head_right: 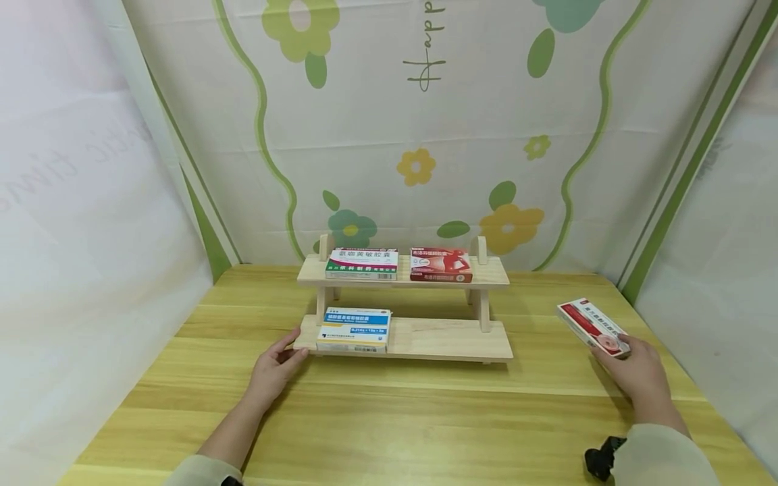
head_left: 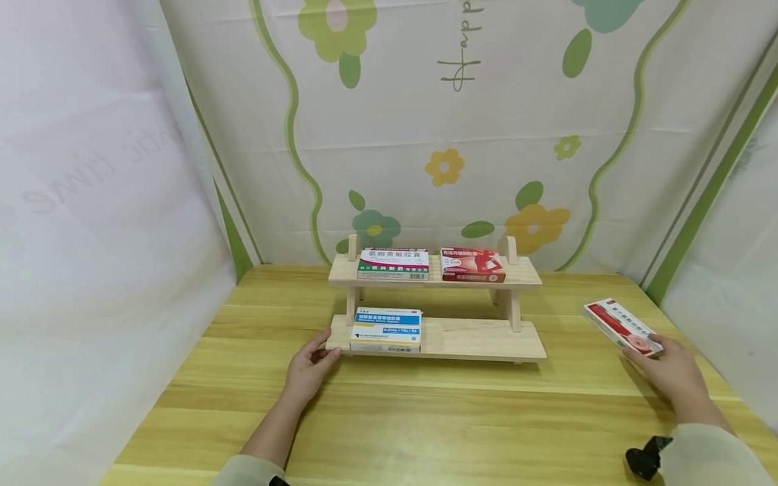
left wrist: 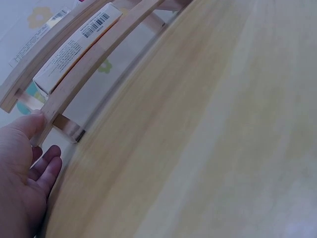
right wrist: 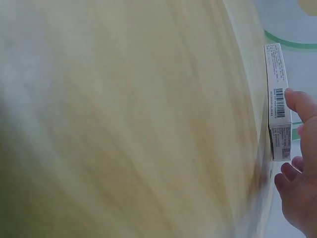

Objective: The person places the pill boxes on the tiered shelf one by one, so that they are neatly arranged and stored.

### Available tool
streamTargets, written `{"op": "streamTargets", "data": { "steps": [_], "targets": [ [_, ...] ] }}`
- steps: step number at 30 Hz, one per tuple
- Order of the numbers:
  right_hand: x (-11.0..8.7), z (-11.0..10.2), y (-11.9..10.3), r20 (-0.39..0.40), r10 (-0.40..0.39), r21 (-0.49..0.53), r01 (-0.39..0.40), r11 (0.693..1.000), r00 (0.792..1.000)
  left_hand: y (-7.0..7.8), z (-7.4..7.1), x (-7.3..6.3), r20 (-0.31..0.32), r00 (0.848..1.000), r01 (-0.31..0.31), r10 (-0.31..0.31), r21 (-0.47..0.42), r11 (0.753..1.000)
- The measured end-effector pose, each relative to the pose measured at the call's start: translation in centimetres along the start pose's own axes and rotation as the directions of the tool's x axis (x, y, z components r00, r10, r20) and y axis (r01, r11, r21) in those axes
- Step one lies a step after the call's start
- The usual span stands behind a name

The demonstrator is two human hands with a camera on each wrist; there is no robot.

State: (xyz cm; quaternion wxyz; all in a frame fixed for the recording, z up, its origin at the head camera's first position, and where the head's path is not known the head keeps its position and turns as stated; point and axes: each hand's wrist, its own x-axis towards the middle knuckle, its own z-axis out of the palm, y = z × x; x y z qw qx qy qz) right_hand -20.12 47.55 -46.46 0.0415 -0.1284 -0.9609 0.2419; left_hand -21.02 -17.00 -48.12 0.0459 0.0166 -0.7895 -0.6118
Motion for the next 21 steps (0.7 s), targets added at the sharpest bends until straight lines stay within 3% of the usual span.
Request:
{"op": "streamTargets", "data": {
  "steps": [21],
  "targets": [
    [0.12,0.42,0.3,-0.003,0.017,-0.039,-0.017,0.999,1.0,-0.24,0.12,-0.05,-0.014,1.0,-0.01,0.01,-0.01,1.0]
  ]
}}
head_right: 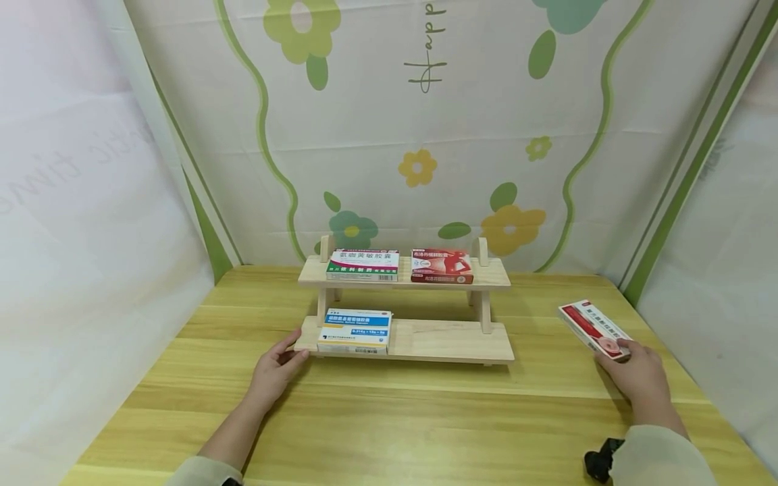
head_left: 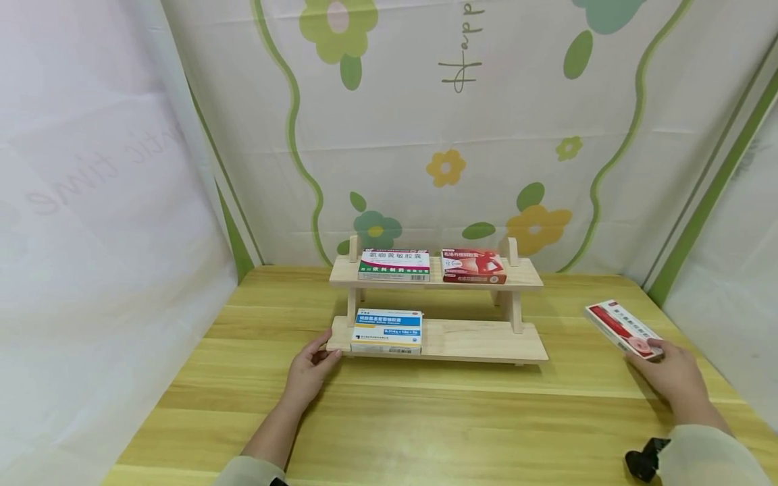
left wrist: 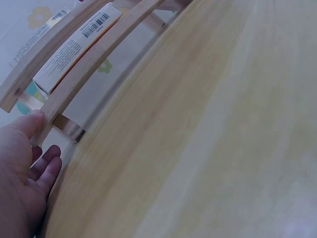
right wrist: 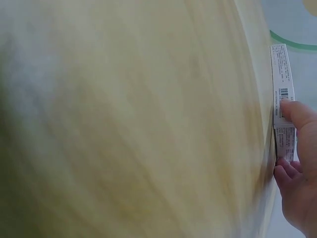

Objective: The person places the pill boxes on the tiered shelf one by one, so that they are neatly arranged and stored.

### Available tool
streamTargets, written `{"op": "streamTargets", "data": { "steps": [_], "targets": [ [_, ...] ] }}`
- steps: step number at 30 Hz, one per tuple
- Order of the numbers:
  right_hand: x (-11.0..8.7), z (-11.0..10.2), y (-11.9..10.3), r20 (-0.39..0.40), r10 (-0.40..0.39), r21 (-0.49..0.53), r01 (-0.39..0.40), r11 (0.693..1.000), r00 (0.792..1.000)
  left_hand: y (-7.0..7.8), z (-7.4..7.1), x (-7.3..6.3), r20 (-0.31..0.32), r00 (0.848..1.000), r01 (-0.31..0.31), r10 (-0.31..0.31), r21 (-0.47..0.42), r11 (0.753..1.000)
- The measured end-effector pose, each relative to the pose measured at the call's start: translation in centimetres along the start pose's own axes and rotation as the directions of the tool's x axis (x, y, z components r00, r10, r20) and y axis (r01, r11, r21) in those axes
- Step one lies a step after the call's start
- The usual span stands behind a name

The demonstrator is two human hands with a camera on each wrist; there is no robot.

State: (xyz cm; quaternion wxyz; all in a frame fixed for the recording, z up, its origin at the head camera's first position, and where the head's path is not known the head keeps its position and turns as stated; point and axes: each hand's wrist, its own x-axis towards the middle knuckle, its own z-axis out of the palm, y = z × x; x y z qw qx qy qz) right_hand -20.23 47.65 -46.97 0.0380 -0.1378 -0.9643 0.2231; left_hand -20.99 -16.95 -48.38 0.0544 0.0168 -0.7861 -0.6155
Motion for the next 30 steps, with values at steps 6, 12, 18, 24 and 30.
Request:
{"op": "streamTargets", "data": {
  "steps": [6,12,18,24,30],
  "targets": [
    [-0.3,0.0,-0.3,-0.013,0.032,0.021,-0.031,0.999,0.999,0.1,0.0,-0.1,0.01,1.0,0.011,-0.011,-0.02,1.0],
    [-0.7,0.1,-0.9,-0.006,0.125,0.089,-0.124,0.988,0.992,0.2,0.0,-0.1,0.012,1.0,0.02,-0.019,-0.026,0.999],
    [-1.0,-0.4,-1.7,-0.029,0.165,0.148,-0.159,0.976,0.986,0.1,-0.1,0.0,0.015,1.0,0.016,-0.016,-0.015,1.0],
    [-1.5,-1.6,-3.1,-0.055,0.139,0.236,-0.123,0.964,0.989,0.2,-0.1,0.0,0.019,1.0,0.019,-0.019,-0.016,1.0],
    [-1.9,-3.3,-5.7,-0.144,0.015,0.238,0.02,0.971,0.989,0.2,-0.2,0.0,0.024,1.0,0.015,-0.015,-0.015,1.0]
  ]
}}
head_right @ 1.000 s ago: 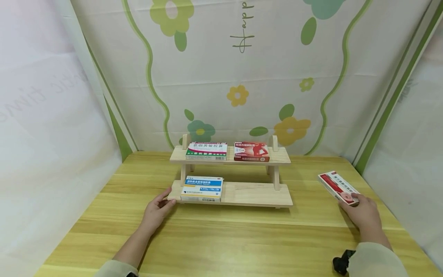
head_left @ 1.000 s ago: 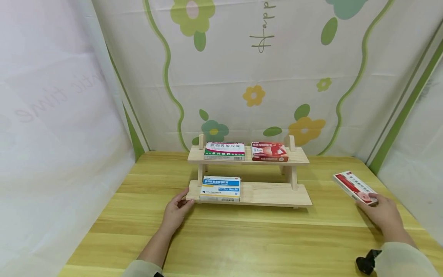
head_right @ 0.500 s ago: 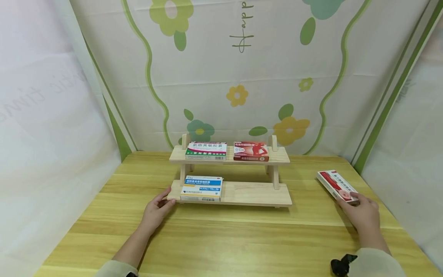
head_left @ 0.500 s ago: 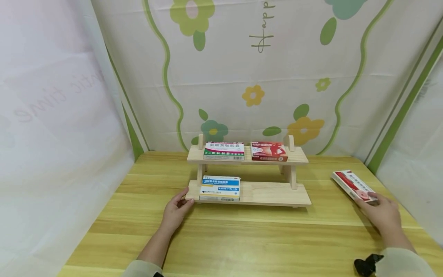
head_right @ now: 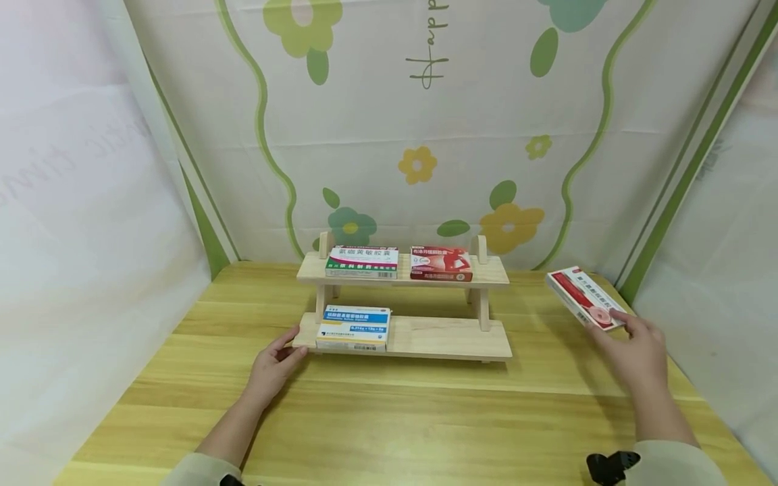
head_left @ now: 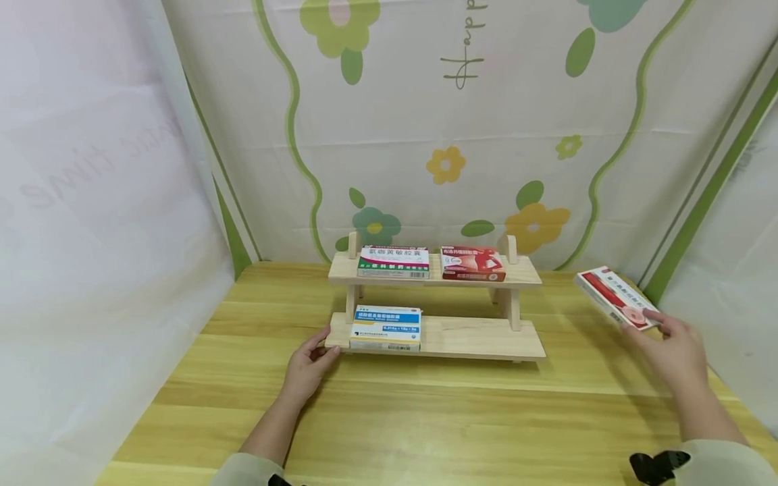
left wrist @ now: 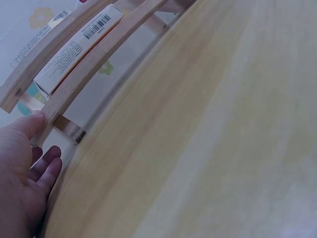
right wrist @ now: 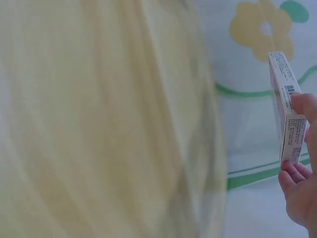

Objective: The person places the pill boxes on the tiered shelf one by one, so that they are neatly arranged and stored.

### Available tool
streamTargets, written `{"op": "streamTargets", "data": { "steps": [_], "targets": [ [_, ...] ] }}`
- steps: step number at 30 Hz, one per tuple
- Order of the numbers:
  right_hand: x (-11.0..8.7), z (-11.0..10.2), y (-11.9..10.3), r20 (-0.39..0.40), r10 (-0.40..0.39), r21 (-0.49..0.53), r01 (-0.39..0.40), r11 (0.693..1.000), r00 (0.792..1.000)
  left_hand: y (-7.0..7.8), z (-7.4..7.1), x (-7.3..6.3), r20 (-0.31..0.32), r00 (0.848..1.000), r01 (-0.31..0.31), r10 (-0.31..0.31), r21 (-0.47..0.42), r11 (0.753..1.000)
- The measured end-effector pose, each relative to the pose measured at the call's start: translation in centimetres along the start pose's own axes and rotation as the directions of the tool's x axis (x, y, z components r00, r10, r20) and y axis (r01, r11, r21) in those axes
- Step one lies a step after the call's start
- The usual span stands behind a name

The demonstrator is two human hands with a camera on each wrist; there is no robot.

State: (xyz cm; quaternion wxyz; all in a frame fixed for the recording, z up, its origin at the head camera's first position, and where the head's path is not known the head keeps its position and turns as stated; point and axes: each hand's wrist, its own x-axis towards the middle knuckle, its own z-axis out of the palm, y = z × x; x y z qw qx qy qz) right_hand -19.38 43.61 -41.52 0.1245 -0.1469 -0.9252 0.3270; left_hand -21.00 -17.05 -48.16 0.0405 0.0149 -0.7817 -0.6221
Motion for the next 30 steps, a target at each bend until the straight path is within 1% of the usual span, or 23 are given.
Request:
{"op": "streamTargets", "data": {
  "steps": [6,12,17,20,26,30],
  "targets": [
    [0.1,-1.0,-3.3,-0.03,-0.089,0.004,0.089,0.996,0.996,0.0,-0.1,0.0,-0.002,1.0,0.001,-0.001,0.009,1.0],
    [-0.5,-2.1,-6.6,-0.017,-0.136,-0.006,0.136,0.991,0.991,0.2,-0.1,0.1,-0.003,1.0,0.004,-0.004,0.006,1.0],
    [-1.0,-2.7,-9.2,0.008,-0.181,0.01,0.181,0.983,0.983,0.2,-0.1,0.3,-0.009,1.0,-0.003,0.004,0.008,1.0],
    [-1.3,-2.9,-10.5,0.034,-0.211,0.041,0.21,0.977,0.977,0.2,0.0,0.4,-0.011,1.0,-0.008,0.008,0.007,1.0],
    [-2.2,-2.6,-12.7,0.077,-0.254,0.072,0.249,0.966,0.964,0.1,0.0,0.4,-0.005,1.0,-0.01,0.01,-0.008,1.0],
    [-2.8,-2.2,-13.7,0.102,-0.284,0.11,0.273,0.956,0.953,-0.1,0.0,0.3,-0.007,1.0,-0.007,0.007,-0.005,1.0]
  ]
}}
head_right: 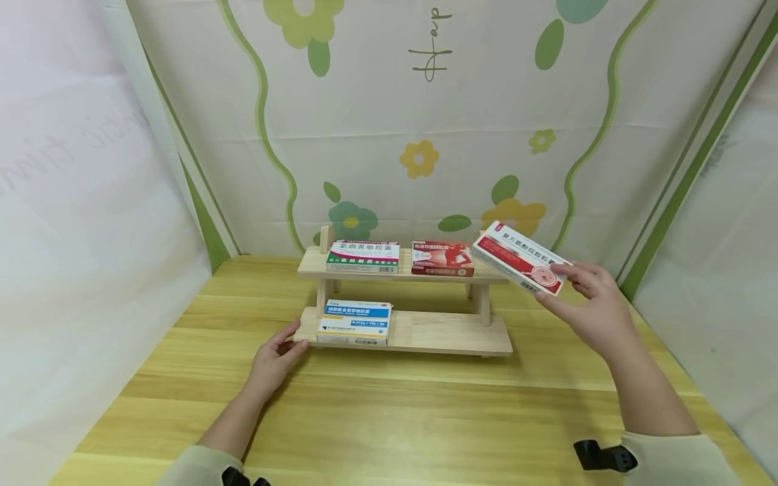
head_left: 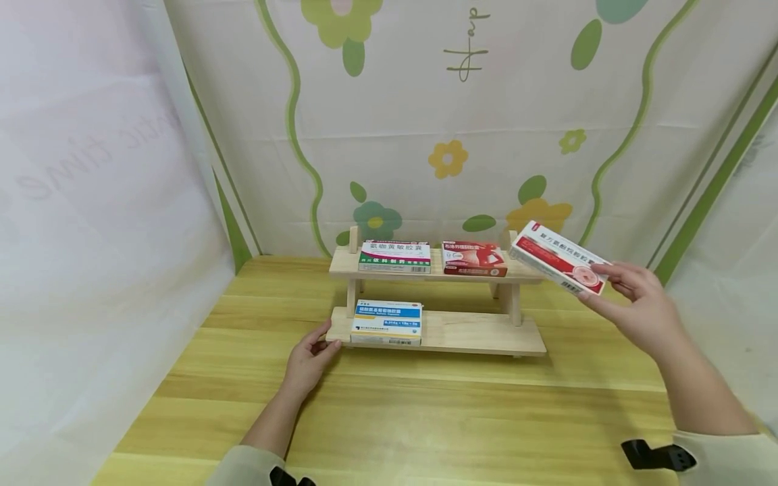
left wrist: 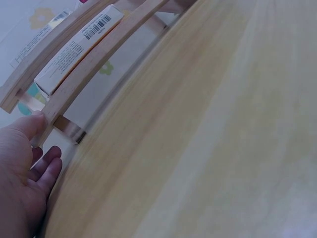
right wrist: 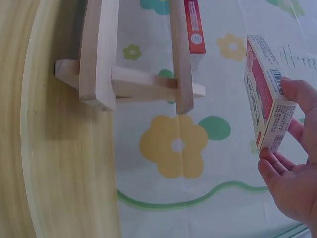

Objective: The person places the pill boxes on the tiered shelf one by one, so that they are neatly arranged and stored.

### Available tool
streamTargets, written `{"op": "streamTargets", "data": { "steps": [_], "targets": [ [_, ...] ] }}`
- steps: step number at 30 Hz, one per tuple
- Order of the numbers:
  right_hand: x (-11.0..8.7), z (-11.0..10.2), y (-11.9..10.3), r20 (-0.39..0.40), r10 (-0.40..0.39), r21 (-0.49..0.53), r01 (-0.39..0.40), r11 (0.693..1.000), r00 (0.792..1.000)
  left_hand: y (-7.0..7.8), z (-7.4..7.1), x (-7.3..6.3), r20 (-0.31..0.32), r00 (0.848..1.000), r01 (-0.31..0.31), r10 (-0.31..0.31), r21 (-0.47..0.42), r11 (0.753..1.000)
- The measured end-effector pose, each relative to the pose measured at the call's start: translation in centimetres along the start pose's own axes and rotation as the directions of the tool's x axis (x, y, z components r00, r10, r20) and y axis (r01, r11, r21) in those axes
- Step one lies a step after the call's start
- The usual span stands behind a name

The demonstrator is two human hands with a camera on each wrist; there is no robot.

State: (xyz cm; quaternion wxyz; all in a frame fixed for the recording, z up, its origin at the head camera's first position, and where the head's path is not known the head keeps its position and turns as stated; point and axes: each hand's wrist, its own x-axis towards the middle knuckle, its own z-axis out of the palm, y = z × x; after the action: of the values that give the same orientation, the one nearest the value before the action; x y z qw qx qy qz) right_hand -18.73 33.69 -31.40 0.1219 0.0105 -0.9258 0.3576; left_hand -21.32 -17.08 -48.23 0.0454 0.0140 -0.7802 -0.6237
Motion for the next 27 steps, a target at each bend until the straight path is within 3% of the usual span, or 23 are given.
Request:
{"op": "streamTargets", "data": {
  "steps": [15,27],
  "targets": [
    [-1.1,3.0,-2.4,0.142,-0.053,0.025,0.05,0.998,0.988,-0.1,0.0,0.1,0.007,1.0,-0.007,0.007,0.015,1.0],
    [-1.8,6.8,-1.6,0.222,-0.083,0.055,0.072,0.996,0.972,0.0,0.0,0.0,0.016,1.0,-0.009,0.009,0.007,1.0]
  ]
}}
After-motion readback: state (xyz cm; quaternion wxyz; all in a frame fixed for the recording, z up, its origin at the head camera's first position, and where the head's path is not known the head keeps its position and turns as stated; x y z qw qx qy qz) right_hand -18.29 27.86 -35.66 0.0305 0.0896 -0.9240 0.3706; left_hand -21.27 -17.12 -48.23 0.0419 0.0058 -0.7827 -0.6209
